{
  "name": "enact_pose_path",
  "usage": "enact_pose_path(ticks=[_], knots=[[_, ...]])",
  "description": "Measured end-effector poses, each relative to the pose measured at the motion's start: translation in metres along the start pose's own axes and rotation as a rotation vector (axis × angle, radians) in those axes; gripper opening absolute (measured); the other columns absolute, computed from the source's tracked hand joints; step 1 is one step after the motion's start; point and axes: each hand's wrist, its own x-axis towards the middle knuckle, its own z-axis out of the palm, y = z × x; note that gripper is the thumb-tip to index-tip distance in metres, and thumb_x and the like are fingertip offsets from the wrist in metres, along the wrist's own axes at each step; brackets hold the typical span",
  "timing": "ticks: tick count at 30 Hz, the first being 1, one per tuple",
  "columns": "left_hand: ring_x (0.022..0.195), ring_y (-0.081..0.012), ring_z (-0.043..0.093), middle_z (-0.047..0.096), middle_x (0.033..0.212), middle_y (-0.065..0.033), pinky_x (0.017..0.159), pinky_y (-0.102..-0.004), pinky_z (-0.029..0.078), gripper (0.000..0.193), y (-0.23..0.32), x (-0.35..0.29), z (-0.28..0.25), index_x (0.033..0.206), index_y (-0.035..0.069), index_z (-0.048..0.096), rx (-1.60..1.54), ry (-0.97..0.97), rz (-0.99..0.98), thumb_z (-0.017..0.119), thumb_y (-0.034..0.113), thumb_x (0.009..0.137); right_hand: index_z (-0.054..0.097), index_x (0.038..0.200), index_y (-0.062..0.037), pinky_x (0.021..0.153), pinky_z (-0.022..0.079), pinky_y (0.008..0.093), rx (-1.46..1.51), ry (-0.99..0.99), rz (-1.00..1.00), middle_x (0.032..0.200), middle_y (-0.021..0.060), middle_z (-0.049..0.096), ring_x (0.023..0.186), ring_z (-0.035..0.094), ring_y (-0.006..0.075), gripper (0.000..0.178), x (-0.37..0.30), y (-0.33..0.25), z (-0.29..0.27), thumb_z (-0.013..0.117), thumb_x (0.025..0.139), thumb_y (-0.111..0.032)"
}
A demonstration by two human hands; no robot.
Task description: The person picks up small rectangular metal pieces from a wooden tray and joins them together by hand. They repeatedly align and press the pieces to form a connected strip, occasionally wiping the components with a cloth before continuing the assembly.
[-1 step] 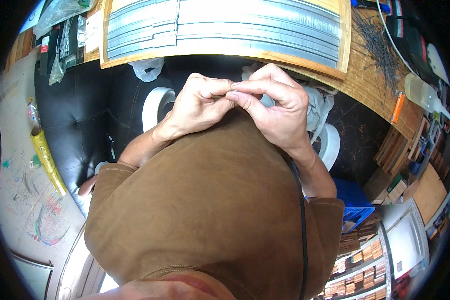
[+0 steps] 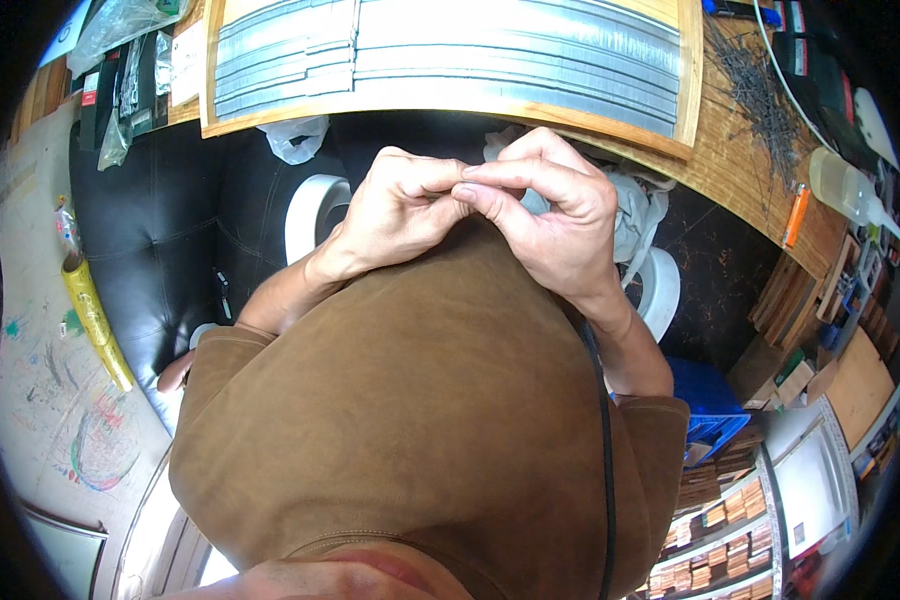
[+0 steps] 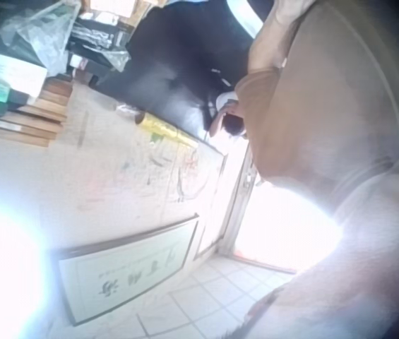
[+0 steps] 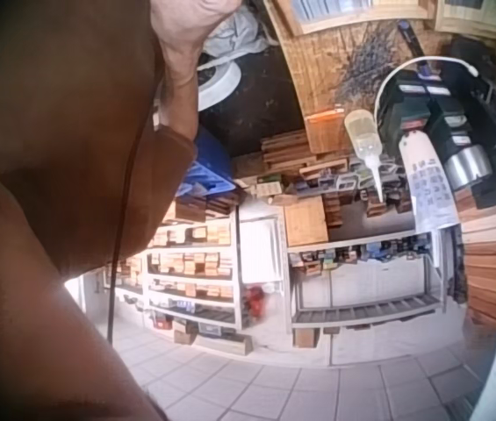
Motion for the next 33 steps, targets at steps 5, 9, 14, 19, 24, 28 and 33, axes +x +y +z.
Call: enact_pose_path(ticks=[5, 9, 14, 19, 24, 28, 33], knots=[[0.052, -0.0164, 0.056, 0.061, 0.064, -0.0162, 0.051, -0.0304, 0.045, 0.005, -0.004, -0.002, 0.0, 0.093, -0.001, 0.073, 0.039, 0.016, 0.025, 0.07, 0.003, 0.093, 0.081, 0.099, -0.0018, 0.069, 0.051, 0.022, 0.079, -0.009, 0.058, 0.089, 0.0044, 0.069, 0.08, 0.065, 0.0108, 0.019, 0.002, -0.002, 0.0, 0.084, 0.081, 0.002], [0.067, -0.0106, 0.069, 0.076, 0.079, -0.0118, 0.06, -0.0254, 0.054, 0.013, -0.004, -0.004, -0.004, 0.105, 0.0, 0.077, 0.069, -0.026, -0.031, 0.074, 0.007, 0.095, 0.08, 0.101, -0.0006, 0.072, 0.052, 0.0223, 0.153, -0.019, 0.093, 0.091, 0.0051, 0.07, 0.082, 0.065, 0.0115, 0.02, 0.003, -0.002, -0.002, 0.083, 0.081, 0.003], [0.065, -0.0082, 0.065, 0.075, 0.078, -0.0109, 0.059, -0.0241, 0.051, 0.014, 0.004, -0.004, -0.005, 0.107, 0.0, 0.077, 0.084, -0.04, -0.082, 0.074, 0.009, 0.096, 0.078, 0.102, 0.0033, 0.074, 0.051, 0.0239, 0.083, -0.103, 0.072, 0.093, 0.0092, 0.069, 0.085, 0.064, 0.0139, 0.018, 0.004, 0.002, -0.01, 0.081, 0.084, 0.006], [0.065, -0.0067, 0.064, 0.074, 0.077, -0.0103, 0.059, -0.0234, 0.051, 0.015, 0.003, -0.004, -0.003, 0.108, -0.001, 0.076, 0.053, -0.022, -0.075, 0.075, 0.008, 0.095, 0.078, 0.1, 0.0031, 0.074, 0.051, 0.024, 0.111, -0.124, 0.065, 0.093, 0.0088, 0.07, 0.084, 0.064, 0.0139, 0.018, 0.007, 0.001, -0.013, 0.081, 0.083, 0.005], [0.067, -0.0073, 0.066, 0.075, 0.079, -0.0108, 0.06, -0.0233, 0.052, 0.017, 0.005, -0.003, -0.003, 0.11, -0.001, 0.076, 0.091, 0.01, -0.038, 0.076, 0.007, 0.094, 0.079, 0.1, 0.0006, 0.074, 0.053, 0.024, 0.076, -0.095, 0.068, 0.091, 0.0076, 0.071, 0.084, 0.066, 0.013, 0.018, 0.006, 0.001, -0.011, 0.082, 0.083, 0.003], [0.07, -0.0101, 0.071, 0.077, 0.083, -0.0123, 0.062, -0.0235, 0.055, 0.019, 0.005, -0.002, -0.002, 0.111, 0.0, 0.077, 0.067, 0.043, 0.022, 0.077, 0.006, 0.093, 0.078, 0.104, 0.0002, 0.077, 0.055, 0.0251, 0.06, -0.058, 0.05, 0.093, 0.0075, 0.073, 0.086, 0.068, 0.0133, 0.02, 0.006, -0.001, -0.01, 0.081, 0.084, 0.001], [0.075, -0.0123, 0.074, 0.079, 0.087, -0.0126, 0.066, -0.0237, 0.058, 0.02, 0.007, -0.001, -0.003, 0.112, 0.0, 0.076, 0.066, 0.03, 0.006, 0.077, 0.006, 0.092, 0.075, 0.101, 0.0025, 0.079, 0.055, 0.0262, 0.128, -0.049, 0.078, 0.096, 0.0084, 0.072, 0.088, 0.068, 0.0143, 0.016, 0.003, 0.0, -0.01, 0.079, 0.086, 0.003]])
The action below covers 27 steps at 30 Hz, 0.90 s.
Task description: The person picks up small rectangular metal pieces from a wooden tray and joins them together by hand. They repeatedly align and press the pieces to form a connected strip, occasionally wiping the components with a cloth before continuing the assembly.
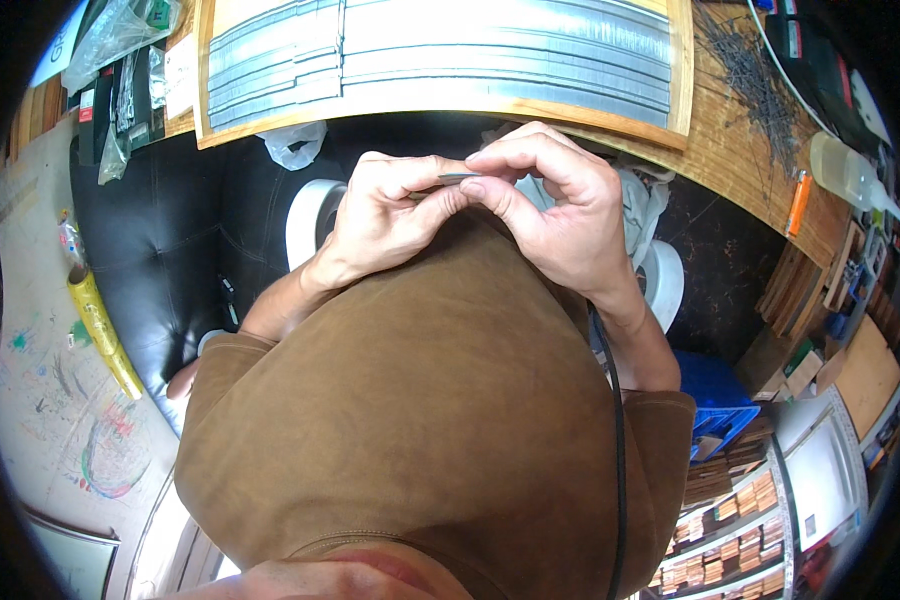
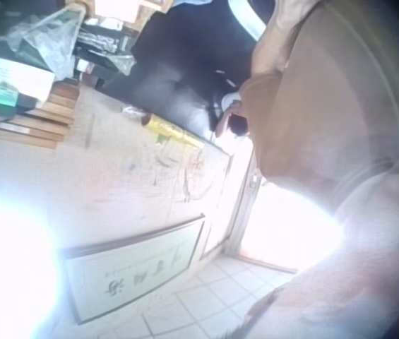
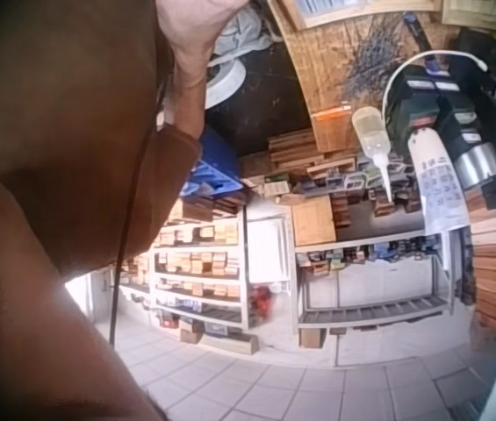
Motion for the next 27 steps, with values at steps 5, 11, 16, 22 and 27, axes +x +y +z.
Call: enact_pose_path(ticks=[5, 11, 16, 22, 27], knots=[[0.077, -0.0127, 0.075, 0.079, 0.089, -0.0132, 0.069, -0.024, 0.058, 0.021, -0.0031, -0.0017, 0.0005, 0.112, 0.0, 0.077, 0.012, -0.011, -0.028, 0.077, 0.004, 0.092, 0.072, 0.097, 0.0033, 0.08, 0.055, 0.0259, 0.024, 0.001, 0.007, 0.095, 0.0078, 0.071, 0.089, 0.068, 0.0137, 0.013, -0.0005, 0.0002, 0.0005, 0.078, 0.086, 0.005], [0.081, -0.0139, 0.076, 0.079, 0.092, -0.0142, 0.072, -0.0246, 0.059, 0.021, -0.003, -0.0023, -0.0001, 0.113, -0.001, 0.076, 0.001, -0.022, -0.048, 0.076, 0.004, 0.092, 0.071, 0.095, 0.0035, 0.08, 0.055, 0.0256, 0.057, 0.003, 0.035, 0.094, 0.0073, 0.07, 0.088, 0.067, 0.0129, 0.011, -0.0011, 0.0003, 0.0008, 0.078, 0.086, 0.006], [0.082, -0.015, 0.076, 0.079, 0.093, -0.0144, 0.073, -0.0248, 0.06, 0.022, -0.0023, -0.002, -0.0011, 0.114, -0.001, 0.076, 0.015, -0.025, -0.046, 0.076, 0.004, 0.092, 0.071, 0.095, 0.0036, 0.081, 0.055, 0.0255, 0.075, 0.009, 0.037, 0.094, 0.0068, 0.069, 0.089, 0.066, 0.0126, 0.011, -0.0011, 0.0009, 0.002, 0.077, 0.086, 0.007], [0.08, -0.014, 0.076, 0.079, 0.092, -0.0136, 0.071, -0.0244, 0.059, 0.021, -0.0032, -0.0029, -0.0008, 0.113, -0.001, 0.076, -0.026, -0.016, -0.041, 0.076, 0.005, 0.093, 0.069, 0.095, 0.003, 0.082, 0.054, 0.0255, 0.09, 0.011, 0.018, 0.094, 0.0064, 0.069, 0.09, 0.066, 0.0127, 0.011, -0.0014, 0.0029, 0.0025, 0.076, 0.087, 0.008], [0.079, -0.0118, 0.075, 0.079, 0.091, -0.013, 0.069, -0.0236, 0.059, 0.02, -0.0031, -0.0024, 0.0001, 0.112, 0.0, 0.077, -0.042, -0.009, -0.034, 0.077, 0.006, 0.092, 0.069, 0.093, 0.0016, 0.081, 0.054, 0.0255, 0.131, 0.034, 0.061, 0.094, 0.0065, 0.069, 0.089, 0.066, 0.0128, 0.008, -0.0035, -0.0016, 0.0056, 0.073, 0.089, 0.006]])
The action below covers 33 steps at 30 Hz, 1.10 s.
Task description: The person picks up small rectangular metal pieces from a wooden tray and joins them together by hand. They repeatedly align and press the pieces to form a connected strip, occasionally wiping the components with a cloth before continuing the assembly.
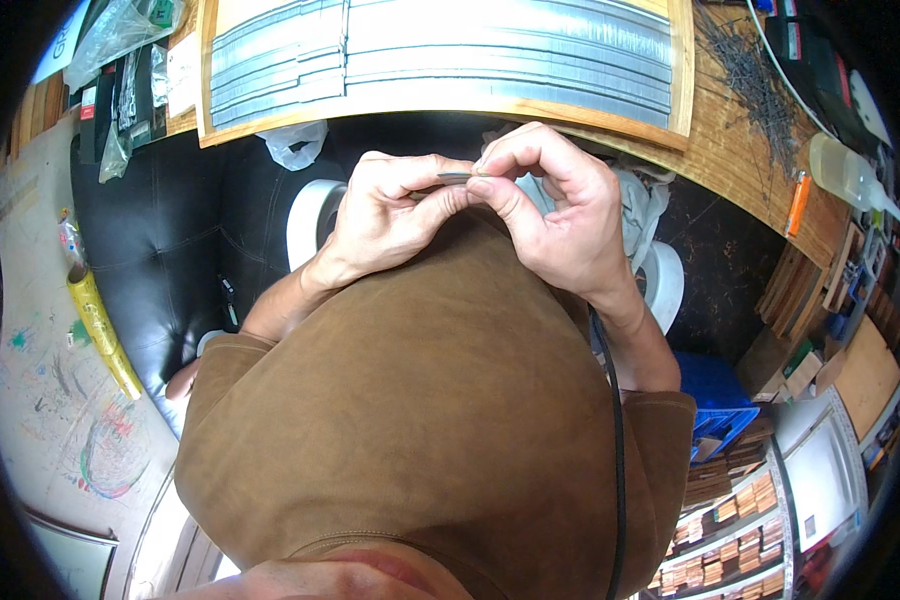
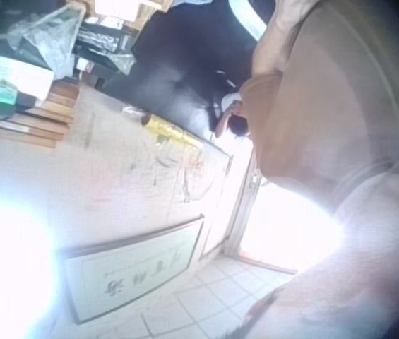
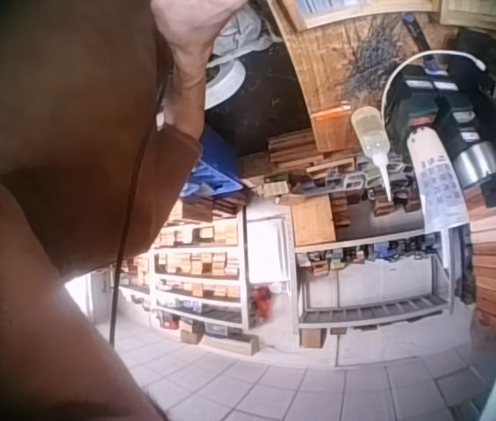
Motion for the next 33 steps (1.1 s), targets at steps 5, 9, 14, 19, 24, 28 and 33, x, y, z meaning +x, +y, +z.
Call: enact_pose_path(ticks=[5, 9, 14, 19, 24, 28, 33], knots=[[0.079, -0.0117, 0.075, 0.079, 0.09, -0.013, 0.068, -0.0232, 0.058, 0.02, -0.001, -0.002, -0.001, 0.111, 0.0, 0.077, 0.017, 0.004, -0.013, 0.078, 0.007, 0.092, 0.07, 0.093, 0.001, 0.076, 0.054, 0.0264, -0.181, 0.006, -0.062, 0.089, 0.0073, 0.07, 0.083, 0.067, 0.0143, 0.007, 0.001, -0.001, 0.0, 0.075, 0.089, 0.002], [0.079, -0.0122, 0.075, 0.079, 0.09, -0.013, 0.068, -0.0235, 0.058, 0.02, 0.001, -0.001, 0.0, 0.111, 0.0, 0.077, 0.02, 0.016, -0.004, 0.078, 0.007, 0.092, 0.07, 0.092, 0.0009, 0.073, 0.053, 0.0267, -0.204, 0.01, -0.097, 0.088, 0.0075, 0.07, 0.081, 0.067, 0.015, 0.006, 0.002, -0.001, 0.001, 0.075, 0.089, 0.001], [0.08, -0.0132, 0.075, 0.079, 0.09, -0.0128, 0.07, -0.0243, 0.059, 0.019, 0.002, 0.0, 0.001, 0.11, 0.0, 0.077, -0.015, 0.0, -0.058, 0.077, 0.006, 0.092, 0.069, 0.091, 0.0008, 0.073, 0.053, 0.0265, -0.192, 0.056, -0.103, 0.087, 0.0071, 0.069, 0.08, 0.067, 0.0147, 0.006, 0.0, -0.001, 0.002, 0.075, 0.089, 0.002], [0.084, -0.0163, 0.077, 0.08, 0.095, -0.014, 0.077, -0.026, 0.061, 0.017, 0.012, 0.002, 0.003, 0.107, -0.002, 0.078, 0.003, 0.09, -0.006, 0.073, -0.003, 0.092, 0.068, 0.09, 0.0002, 0.072, 0.052, 0.0259, -0.413, 0.141, -0.141, 0.085, 0.0057, 0.068, 0.079, 0.066, 0.0137, 0.006, -0.002, -0.039, -0.026, 0.072, 0.09, 0.004], [0.081, -0.0147, 0.076, 0.079, 0.095, -0.0135, 0.074, -0.0239, 0.059, 0.02, 0.016, 0.013, 0.008, 0.109, 0.0, 0.077, -0.07, 0.059, 0.126, 0.071, -0.006, 0.091, 0.073, 0.096, 0.0007, 0.071, 0.052, 0.0254, -0.954, 0.507, -0.172, 0.086, 0.0054, 0.071, 0.078, 0.066, 0.0114, 0.005, 0.006, -0.098, -0.094, 0.073, 0.091, 0.0], [0.081, -0.0146, 0.076, 0.079, 0.094, -0.0124, 0.075, -0.025, 0.059, 0.021, 0.03, 0.027, 0.009, 0.11, 0.001, 0.077, -0.053, 0.057, 0.226, 0.072, -0.006, 0.091, 0.074, 0.093, -0.0002, 0.075, 0.055, 0.0262, -0.828, 0.228, -0.246, 0.089, 0.0062, 0.072, 0.083, 0.069, 0.0135, 0.005, 0.015, -0.097, -0.078, 0.075, 0.089, 0.003], [0.087, -0.0142, 0.074, 0.079, 0.096, -0.0083, 0.081, -0.027, 0.058, 0.024, 0.053, 0.049, -0.005, 0.112, 0.003, 0.077, 0.026, 0.095, 0.325, 0.073, -0.006, 0.09, 0.07, 0.091, 0.0007, 0.065, 0.055, 0.0326, -0.526, 0.064, -0.589, 0.082, 0.0104, 0.069, 0.072, 0.067, 0.025, 0.012, 0.042, -0.072, -0.03, 0.076, 0.081, 0.004]])
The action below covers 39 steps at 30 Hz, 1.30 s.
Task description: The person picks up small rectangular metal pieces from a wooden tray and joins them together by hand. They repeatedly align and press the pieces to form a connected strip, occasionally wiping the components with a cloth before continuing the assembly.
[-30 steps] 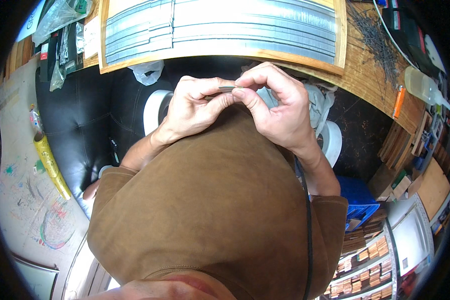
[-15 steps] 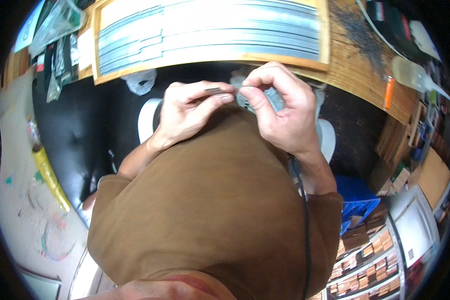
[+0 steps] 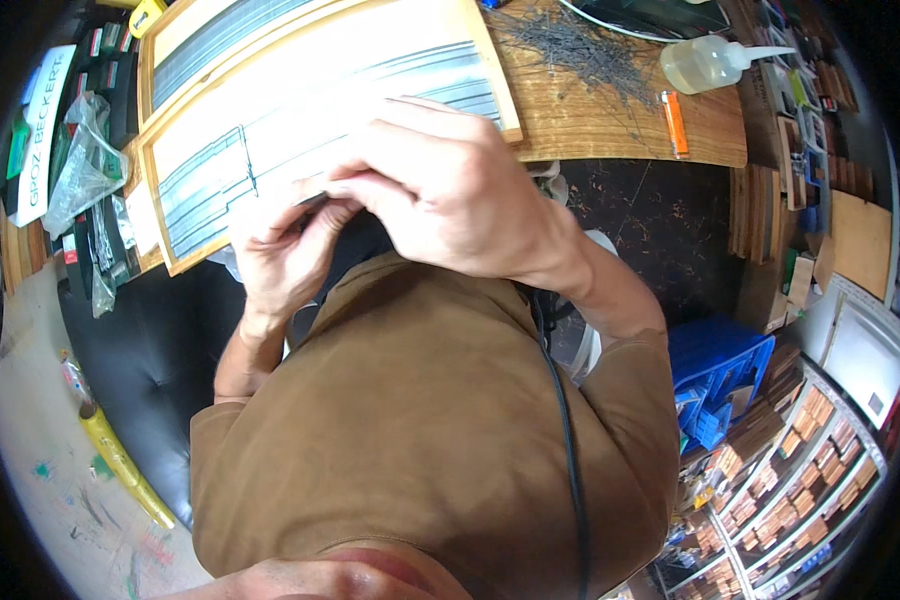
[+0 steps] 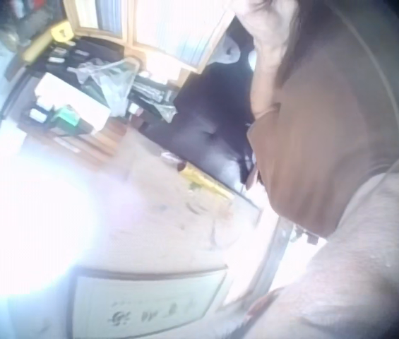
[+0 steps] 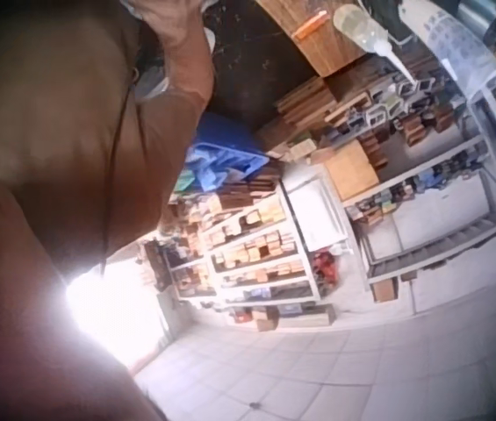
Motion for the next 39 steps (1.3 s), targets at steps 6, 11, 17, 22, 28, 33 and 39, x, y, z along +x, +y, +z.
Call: enact_pose_path(ticks=[6, 11, 17, 22, 28, 33, 39], knots=[[0.086, -0.0138, 0.074, 0.079, 0.094, -0.0092, 0.078, -0.0283, 0.058, 0.021, 0.003, 0.022, -0.031, 0.114, 0.005, 0.078, 0.273, 0.064, 0.024, 0.076, 0.007, 0.094, 0.071, 0.094, 0.0004, 0.066, 0.056, 0.0309, -0.029, 0.066, -0.223, 0.083, 0.0105, 0.071, 0.072, 0.068, 0.0233, 0.012, 0.034, 0.014, 0.014, 0.075, 0.083, 0.002], [0.072, -0.0109, 0.068, 0.076, 0.084, -0.0074, 0.065, -0.0291, 0.056, 0.032, -0.023, 0.068, -0.057, 0.119, 0.011, 0.077, 0.663, -0.025, -0.153, 0.064, 0.035, 0.103, 0.079, 0.1, -0.0017, 0.059, 0.054, 0.0273, 0.092, 0.018, -0.121, 0.083, 0.0092, 0.075, 0.066, 0.067, 0.0151, 0.012, 0.065, 0.063, 0.025, 0.075, 0.091, -0.008], [0.09, -0.0129, 0.071, 0.079, 0.1, -0.0054, 0.08, -0.029, 0.058, 0.028, -0.086, 0.103, -0.079, 0.121, 0.013, 0.077, 0.258, -0.13, -0.056, 0.068, 0.033, 0.102, 0.078, 0.098, 0.0016, 0.071, 0.055, 0.0268, 0.331, -0.086, 0.235, 0.086, 0.01, 0.076, 0.077, 0.069, 0.0126, 0.01, 0.094, 0.093, 0.033, 0.076, 0.088, -0.001], [0.089, -0.0125, 0.072, 0.079, 0.101, -0.0062, 0.081, -0.0279, 0.059, 0.025, -0.087, 0.105, -0.071, 0.117, 0.012, 0.079, 0.264, -0.066, 0.002, 0.073, 0.028, 0.099, 0.076, 0.094, 0.0027, 0.071, 0.055, 0.0275, 0.273, -0.033, 0.193, 0.086, 0.0089, 0.074, 0.078, 0.069, 0.0129, 0.008, 0.094, 0.094, 0.037, 0.077, 0.087, 0.0], [0.089, -0.0153, 0.072, 0.078, 0.103, -0.0057, 0.08, -0.028, 0.058, 0.031, 0.005, 0.074, -0.058, 0.122, 0.008, 0.075, 0.473, -0.164, 0.18, 0.075, 0.028, 0.098, 0.079, 0.102, -0.0018, 0.066, 0.05, 0.0223, -0.136, 0.101, -0.074, 0.089, 0.0055, 0.071, 0.078, 0.064, 0.0106, 0.011, 0.06, 0.025, 0.023, 0.077, 0.091, -0.004], [0.076, -0.0085, 0.068, 0.076, 0.085, -0.0062, 0.068, -0.0248, 0.053, 0.024, 0.037, 0.001, -0.042, 0.106, 0.004, 0.079, -0.128, -0.56, -0.47, 0.079, 0.023, 0.093, 0.076, 0.101, 0.0015, 0.058, 0.043, 0.0232, 0.173, -0.166, 0.286, 0.081, 0.0034, 0.064, 0.072, 0.056, 0.0081, 0.022, -0.009, -0.04, 0.008, 0.084, 0.086, -0.012], [0.088, -0.0161, 0.077, 0.078, 0.099, -0.0106, 0.065, -0.0209, 0.06, 0.017, -0.054, -0.028, 0.003, 0.11, 0.0, 0.076, -0.743, -0.363, -1.041, 0.071, 0.011, 0.098, 0.072, 0.114, 0.0048, 0.052, 0.042, 0.017, 0.904, -0.015, 1.091, 0.08, 0.0007, 0.068, 0.062, 0.058, 0.0036, 0.021, -0.1, 0.035, 0.049, 0.07, 0.098, -0.01]])
